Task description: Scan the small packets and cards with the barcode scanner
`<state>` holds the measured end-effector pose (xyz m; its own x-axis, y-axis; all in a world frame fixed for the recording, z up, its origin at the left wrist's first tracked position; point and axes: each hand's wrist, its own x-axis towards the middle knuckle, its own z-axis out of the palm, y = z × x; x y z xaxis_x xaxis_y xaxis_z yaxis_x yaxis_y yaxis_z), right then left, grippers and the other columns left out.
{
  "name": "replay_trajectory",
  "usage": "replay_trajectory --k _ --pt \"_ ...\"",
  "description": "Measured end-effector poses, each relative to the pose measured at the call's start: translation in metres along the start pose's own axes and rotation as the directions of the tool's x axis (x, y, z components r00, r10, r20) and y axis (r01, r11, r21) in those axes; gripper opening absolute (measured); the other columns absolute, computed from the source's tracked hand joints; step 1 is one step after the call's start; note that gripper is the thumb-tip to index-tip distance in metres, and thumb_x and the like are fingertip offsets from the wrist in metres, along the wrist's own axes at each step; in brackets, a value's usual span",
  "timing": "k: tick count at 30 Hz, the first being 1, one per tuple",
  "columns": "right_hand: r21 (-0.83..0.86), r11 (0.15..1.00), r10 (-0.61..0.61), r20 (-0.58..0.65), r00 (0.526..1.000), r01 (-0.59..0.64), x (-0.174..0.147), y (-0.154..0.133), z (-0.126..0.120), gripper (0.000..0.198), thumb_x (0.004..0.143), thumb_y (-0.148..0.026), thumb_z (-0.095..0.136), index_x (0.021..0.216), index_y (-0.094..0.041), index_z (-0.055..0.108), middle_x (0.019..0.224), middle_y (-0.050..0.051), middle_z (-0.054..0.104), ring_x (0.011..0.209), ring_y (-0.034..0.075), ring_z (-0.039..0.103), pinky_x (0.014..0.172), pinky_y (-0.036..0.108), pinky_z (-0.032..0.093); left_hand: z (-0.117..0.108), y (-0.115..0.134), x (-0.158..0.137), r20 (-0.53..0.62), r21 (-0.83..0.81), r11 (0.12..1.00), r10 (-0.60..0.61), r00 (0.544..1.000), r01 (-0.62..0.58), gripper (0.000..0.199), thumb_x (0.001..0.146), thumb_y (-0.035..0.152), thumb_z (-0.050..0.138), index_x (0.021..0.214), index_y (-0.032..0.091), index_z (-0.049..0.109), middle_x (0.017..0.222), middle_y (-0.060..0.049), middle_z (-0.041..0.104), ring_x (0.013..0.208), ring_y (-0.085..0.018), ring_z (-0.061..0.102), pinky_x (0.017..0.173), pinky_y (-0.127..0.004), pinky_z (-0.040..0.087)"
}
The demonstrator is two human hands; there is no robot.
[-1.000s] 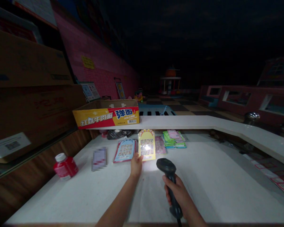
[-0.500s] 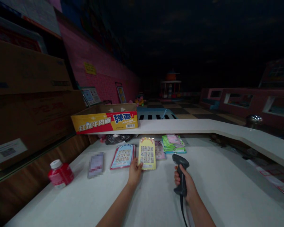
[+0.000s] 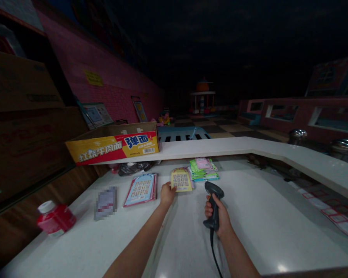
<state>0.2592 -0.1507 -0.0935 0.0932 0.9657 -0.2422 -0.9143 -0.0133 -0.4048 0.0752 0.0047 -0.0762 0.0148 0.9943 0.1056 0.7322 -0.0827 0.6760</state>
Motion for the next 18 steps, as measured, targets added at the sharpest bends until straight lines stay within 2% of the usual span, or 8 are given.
replay_trajectory --k 8,13,15,18 --pt "0.036 0.999 -0.006 -0.006 1.0 0.006 0.0 0.0 0.003 0.032 0.069 -0.031 0.084 0.085 -0.015 0.06 0.054 -0.007 0.05 0.04 0.003 0.042 0.035 0.012 0.035 0.005 0.021 0.0 0.017 0.112 0.992 0.06 0.998 -0.061 0.03 0.088 0.019 0.053 0.111 0.009 0.068 0.107 -0.016 0.066 0.095 -0.02 0.064 0.085 -0.026 0.044" --pt "0.039 0.999 0.001 -0.013 1.0 0.0 0.001 0.0 0.004 0.033 0.067 -0.03 0.084 0.084 -0.015 0.061 0.053 -0.007 0.05 0.039 0.004 0.042 0.035 0.013 0.035 0.01 0.018 -0.007 -0.031 0.275 0.96 0.074 0.997 -0.063 0.034 0.09 0.035 0.052 0.111 0.014 0.069 0.107 -0.015 0.063 0.105 -0.027 0.058 0.093 -0.034 0.04" --pt "0.044 0.999 -0.009 -0.015 1.0 0.01 0.0 0.0 0.005 0.034 0.066 -0.031 0.085 0.085 -0.015 0.061 0.054 -0.007 0.05 0.04 0.004 0.042 0.035 0.013 0.035 0.012 0.011 -0.012 -0.046 0.281 0.953 0.135 0.99 -0.117 0.04 0.091 0.043 0.051 0.115 0.014 0.066 0.11 -0.015 0.061 0.11 -0.028 0.054 0.096 -0.036 0.038" --pt "0.04 0.999 -0.014 -0.024 1.0 0.015 -0.003 0.0 0.006 0.036 0.065 -0.033 0.086 0.085 -0.016 0.061 0.054 -0.007 0.049 0.04 0.004 0.042 0.035 0.013 0.035 0.012 0.002 -0.017 -0.052 0.223 0.942 0.27 0.961 -0.253 0.047 0.091 0.043 0.052 0.128 0.015 0.058 0.115 -0.014 0.06 0.114 -0.027 0.052 0.101 -0.037 0.036"
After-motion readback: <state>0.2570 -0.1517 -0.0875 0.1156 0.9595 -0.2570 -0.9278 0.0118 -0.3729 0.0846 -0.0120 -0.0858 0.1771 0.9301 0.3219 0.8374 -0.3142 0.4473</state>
